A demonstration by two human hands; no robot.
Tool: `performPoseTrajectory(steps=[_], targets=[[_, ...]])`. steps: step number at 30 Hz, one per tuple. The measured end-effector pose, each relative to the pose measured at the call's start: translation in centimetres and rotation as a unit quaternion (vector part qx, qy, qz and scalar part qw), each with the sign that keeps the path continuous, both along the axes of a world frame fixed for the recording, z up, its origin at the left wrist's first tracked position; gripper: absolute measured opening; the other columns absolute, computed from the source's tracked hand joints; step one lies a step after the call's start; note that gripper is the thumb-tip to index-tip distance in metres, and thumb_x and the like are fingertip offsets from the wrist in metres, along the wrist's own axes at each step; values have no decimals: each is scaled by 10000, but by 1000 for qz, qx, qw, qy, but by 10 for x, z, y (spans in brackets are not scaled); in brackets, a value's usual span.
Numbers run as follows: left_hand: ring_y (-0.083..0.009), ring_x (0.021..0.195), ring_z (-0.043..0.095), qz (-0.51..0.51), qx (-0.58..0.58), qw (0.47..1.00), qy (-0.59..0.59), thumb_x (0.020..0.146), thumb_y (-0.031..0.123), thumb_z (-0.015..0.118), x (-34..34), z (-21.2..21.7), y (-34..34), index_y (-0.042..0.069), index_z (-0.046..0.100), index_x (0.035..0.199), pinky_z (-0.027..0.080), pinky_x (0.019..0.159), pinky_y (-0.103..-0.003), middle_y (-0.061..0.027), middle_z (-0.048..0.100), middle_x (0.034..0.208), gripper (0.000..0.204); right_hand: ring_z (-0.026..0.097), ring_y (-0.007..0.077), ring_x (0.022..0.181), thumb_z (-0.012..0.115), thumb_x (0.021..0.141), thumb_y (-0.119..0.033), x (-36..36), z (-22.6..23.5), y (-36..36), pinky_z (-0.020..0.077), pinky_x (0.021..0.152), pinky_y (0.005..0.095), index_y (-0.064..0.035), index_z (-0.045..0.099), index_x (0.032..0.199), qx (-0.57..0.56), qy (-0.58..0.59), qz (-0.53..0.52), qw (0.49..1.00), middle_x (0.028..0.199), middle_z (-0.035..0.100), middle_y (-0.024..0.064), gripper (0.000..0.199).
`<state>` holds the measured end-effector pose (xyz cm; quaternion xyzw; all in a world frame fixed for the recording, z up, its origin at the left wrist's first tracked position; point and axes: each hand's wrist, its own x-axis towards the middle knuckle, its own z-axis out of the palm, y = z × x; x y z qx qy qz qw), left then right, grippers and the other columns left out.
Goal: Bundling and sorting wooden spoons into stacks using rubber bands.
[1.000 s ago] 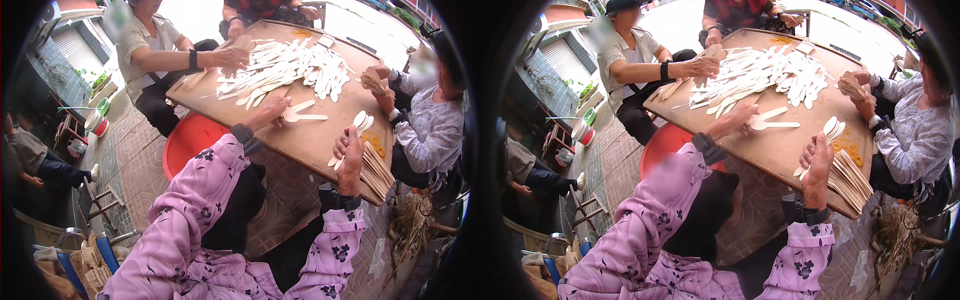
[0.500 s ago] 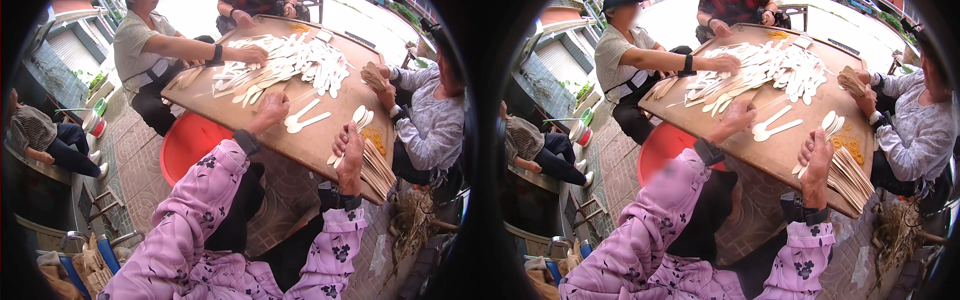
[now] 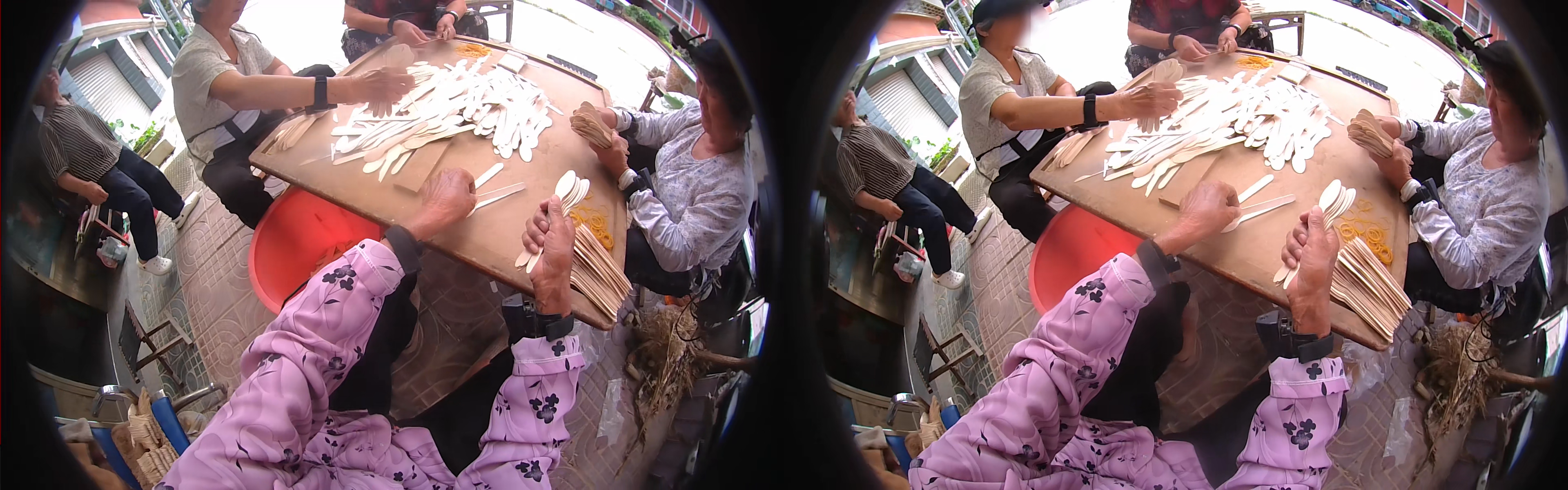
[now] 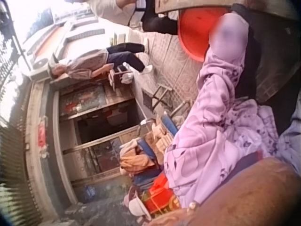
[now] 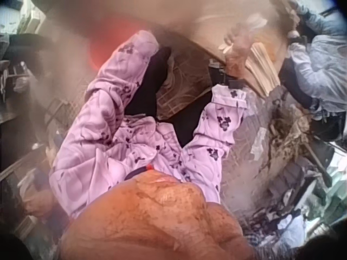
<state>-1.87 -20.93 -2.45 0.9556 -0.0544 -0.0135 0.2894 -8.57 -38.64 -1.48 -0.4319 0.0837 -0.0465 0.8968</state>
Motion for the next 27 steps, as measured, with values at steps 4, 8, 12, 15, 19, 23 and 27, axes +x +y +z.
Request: performPoseTrajectory(steps=[4, 8, 12, 15, 19, 23, 27], targets=[[-336, 852, 624, -7, 42, 998, -52, 690, 181, 635, -6, -10, 1, 80, 661, 841, 476, 731, -439, -148, 649, 832, 183, 298, 36, 424, 499, 973, -317, -1, -3, -1, 255, 343, 184, -76, 454, 874, 45, -18, 21, 999, 607, 328, -47, 265], [-335, 902, 609, -10, 68, 994, -83, 692, 189, 628, -10, -12, -1, 72, 651, 854, 471, 754, -445, -155, 632, 920, 201, 313, 23, 423, 509, 968, -323, -4, 2, 1, 263, 345, 176, -74, 478, 882, -3, -29, 35, 999, 600, 359, -55, 266], [-340, 912, 597, -2, 97, 994, -43, 693, 193, 623, -5, -14, -5, 63, 637, 865, 468, 764, -443, -158, 619, 931, 215, 321, 23, 427, 526, 958, -324, -6, 4, 1, 273, 352, 174, -71, 487, 895, -29, -10, 31, 999, 606, 379, -52, 264], [-352, 890, 590, -16, 83, 991, -100, 707, 202, 624, -6, -19, -4, 53, 606, 856, 464, 754, -445, -154, 611, 900, 212, 337, 28, 442, 510, 963, -307, -6, 7, 0, 290, 365, 180, -67, 488, 900, -17, -15, 33, 999, 615, 389, -46, 248], [-360, 857, 585, -56, 53, 983, -168, 732, 201, 622, -8, -29, 6, 53, 579, 842, 461, 734, -449, -156, 597, 856, 189, 358, 41, 465, 476, 971, -276, -5, 7, 6, 311, 392, 185, -66, 485, 921, 16, -24, 49, 998, 633, 400, -27, 216], [-358, 819, 585, -67, -13, 982, -177, 769, 170, 619, -16, -4, 3, 61, 576, 833, 448, 703, -437, -163, 596, 784, 134, 375, 49, 487, 450, 985, -273, -3, 3, 7, 318, 406, 189, -68, 485, 938, -24, -37, 32, 999, 660, 445, -9, 213], [-320, 725, 589, -210, -88, 959, -169, 776, 143, 638, -19, 41, 15, 48, 622, 814, 443, 664, -394, -139, 601, 716, 103, 407, 42, 557, 435, 996, -293, -2, 5, -2, 351, 466, 182, -63, 497, 933, -132, -64, -5, 989, 712, 518, 11, 246]])
